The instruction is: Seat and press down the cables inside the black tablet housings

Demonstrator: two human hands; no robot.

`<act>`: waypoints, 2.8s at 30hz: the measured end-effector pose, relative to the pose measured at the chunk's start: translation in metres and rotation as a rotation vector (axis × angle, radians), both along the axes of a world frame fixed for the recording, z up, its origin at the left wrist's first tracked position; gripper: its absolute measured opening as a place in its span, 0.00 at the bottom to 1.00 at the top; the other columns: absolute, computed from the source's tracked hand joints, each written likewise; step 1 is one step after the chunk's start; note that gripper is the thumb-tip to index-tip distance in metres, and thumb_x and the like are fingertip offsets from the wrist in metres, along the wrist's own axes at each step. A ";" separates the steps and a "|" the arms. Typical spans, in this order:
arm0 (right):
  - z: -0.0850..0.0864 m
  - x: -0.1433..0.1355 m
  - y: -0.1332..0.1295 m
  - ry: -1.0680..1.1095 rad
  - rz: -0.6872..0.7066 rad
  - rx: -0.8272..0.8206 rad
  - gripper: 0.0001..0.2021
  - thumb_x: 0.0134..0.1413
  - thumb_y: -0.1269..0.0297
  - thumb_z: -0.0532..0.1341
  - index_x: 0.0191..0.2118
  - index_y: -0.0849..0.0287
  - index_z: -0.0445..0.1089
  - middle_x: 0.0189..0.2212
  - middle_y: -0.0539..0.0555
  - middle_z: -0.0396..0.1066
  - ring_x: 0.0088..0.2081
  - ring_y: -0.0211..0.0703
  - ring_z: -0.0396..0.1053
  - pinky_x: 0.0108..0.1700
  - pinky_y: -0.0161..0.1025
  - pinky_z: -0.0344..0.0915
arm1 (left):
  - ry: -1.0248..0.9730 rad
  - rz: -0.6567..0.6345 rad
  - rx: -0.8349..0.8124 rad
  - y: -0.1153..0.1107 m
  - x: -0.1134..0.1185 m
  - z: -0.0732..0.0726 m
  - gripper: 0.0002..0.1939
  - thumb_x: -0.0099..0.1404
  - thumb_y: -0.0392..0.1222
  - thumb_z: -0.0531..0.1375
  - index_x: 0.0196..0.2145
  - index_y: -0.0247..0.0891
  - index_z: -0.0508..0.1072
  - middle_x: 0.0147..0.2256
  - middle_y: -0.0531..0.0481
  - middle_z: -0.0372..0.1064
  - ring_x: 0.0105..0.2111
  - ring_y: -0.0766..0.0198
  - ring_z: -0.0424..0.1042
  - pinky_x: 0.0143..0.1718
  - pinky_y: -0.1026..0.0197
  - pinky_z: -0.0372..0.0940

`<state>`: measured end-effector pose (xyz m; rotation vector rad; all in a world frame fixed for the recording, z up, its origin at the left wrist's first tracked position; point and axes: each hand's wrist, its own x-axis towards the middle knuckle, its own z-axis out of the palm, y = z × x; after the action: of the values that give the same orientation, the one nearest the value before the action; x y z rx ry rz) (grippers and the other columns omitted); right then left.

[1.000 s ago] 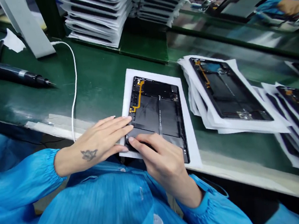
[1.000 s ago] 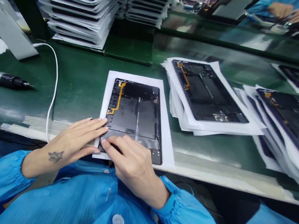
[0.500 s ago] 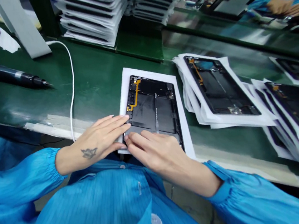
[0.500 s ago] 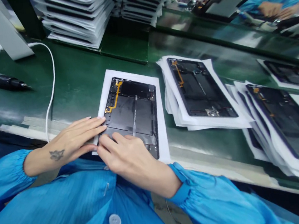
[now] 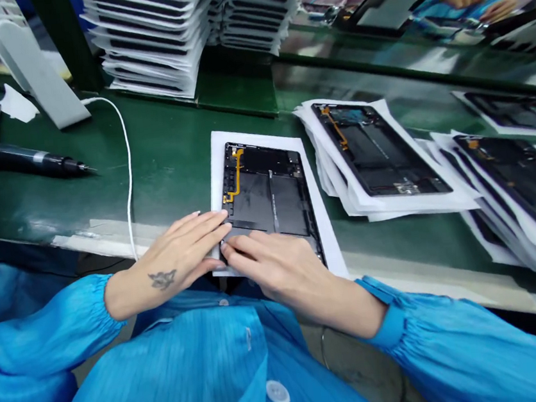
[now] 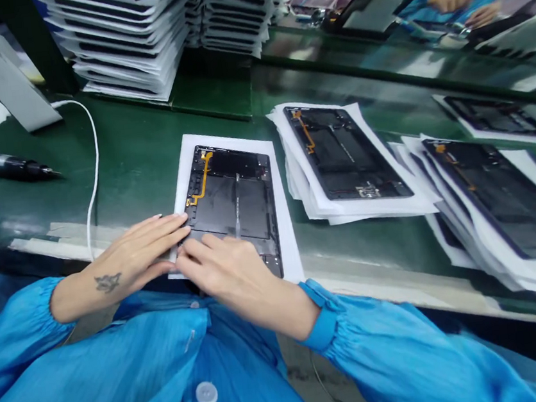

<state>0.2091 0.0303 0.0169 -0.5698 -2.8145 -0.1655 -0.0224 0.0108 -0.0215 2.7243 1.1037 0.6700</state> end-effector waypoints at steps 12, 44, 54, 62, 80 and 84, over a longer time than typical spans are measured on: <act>-0.010 0.019 -0.041 0.905 -0.324 -0.502 0.30 0.72 0.46 0.42 0.47 0.55 0.78 0.32 0.56 0.73 0.36 0.47 0.71 0.40 0.47 0.68 | -0.040 -0.055 0.232 -0.011 -0.002 0.004 0.16 0.72 0.27 0.53 0.56 0.27 0.70 0.55 0.37 0.73 0.57 0.52 0.72 0.55 0.51 0.72; -0.015 -0.001 -0.018 0.826 -0.240 -0.671 0.10 0.66 0.71 0.58 0.41 0.55 0.77 0.32 0.52 0.77 0.35 0.43 0.72 0.38 0.42 0.69 | 0.278 0.002 0.436 -0.017 0.027 0.022 0.17 0.74 0.31 0.47 0.52 0.29 0.72 0.43 0.36 0.75 0.44 0.52 0.76 0.42 0.54 0.72; -0.021 -0.001 -0.015 0.799 -0.162 -0.666 0.09 0.65 0.74 0.60 0.41 0.54 0.76 0.34 0.50 0.77 0.36 0.41 0.72 0.42 0.42 0.67 | 0.254 -0.007 0.450 -0.016 0.026 0.021 0.14 0.74 0.31 0.49 0.46 0.30 0.74 0.43 0.36 0.76 0.44 0.52 0.77 0.42 0.54 0.72; -0.018 -0.002 -0.014 0.766 -0.129 -0.639 0.08 0.66 0.74 0.59 0.41 0.56 0.75 0.33 0.52 0.76 0.36 0.42 0.72 0.41 0.43 0.67 | 0.254 -0.016 0.460 -0.016 0.025 0.019 0.12 0.73 0.31 0.51 0.45 0.29 0.74 0.43 0.35 0.76 0.43 0.51 0.78 0.41 0.53 0.74; -0.008 0.042 -0.026 0.671 -0.287 -0.543 0.08 0.64 0.72 0.61 0.42 0.56 0.77 0.35 0.54 0.79 0.38 0.45 0.74 0.41 0.45 0.73 | 0.216 -0.138 0.468 -0.011 0.017 0.026 0.13 0.72 0.29 0.53 0.48 0.25 0.75 0.47 0.34 0.77 0.47 0.51 0.77 0.45 0.54 0.72; -0.011 0.040 -0.028 0.699 -0.296 -0.492 0.08 0.64 0.71 0.61 0.43 0.56 0.77 0.36 0.54 0.80 0.37 0.45 0.75 0.43 0.46 0.73 | 0.202 -0.155 0.512 -0.005 0.024 0.025 0.14 0.72 0.28 0.51 0.48 0.27 0.74 0.43 0.38 0.77 0.43 0.55 0.76 0.43 0.55 0.71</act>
<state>0.2488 0.0027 0.0058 -0.9289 -2.0650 0.5757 0.0020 0.0057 0.0031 3.3330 0.8294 0.7536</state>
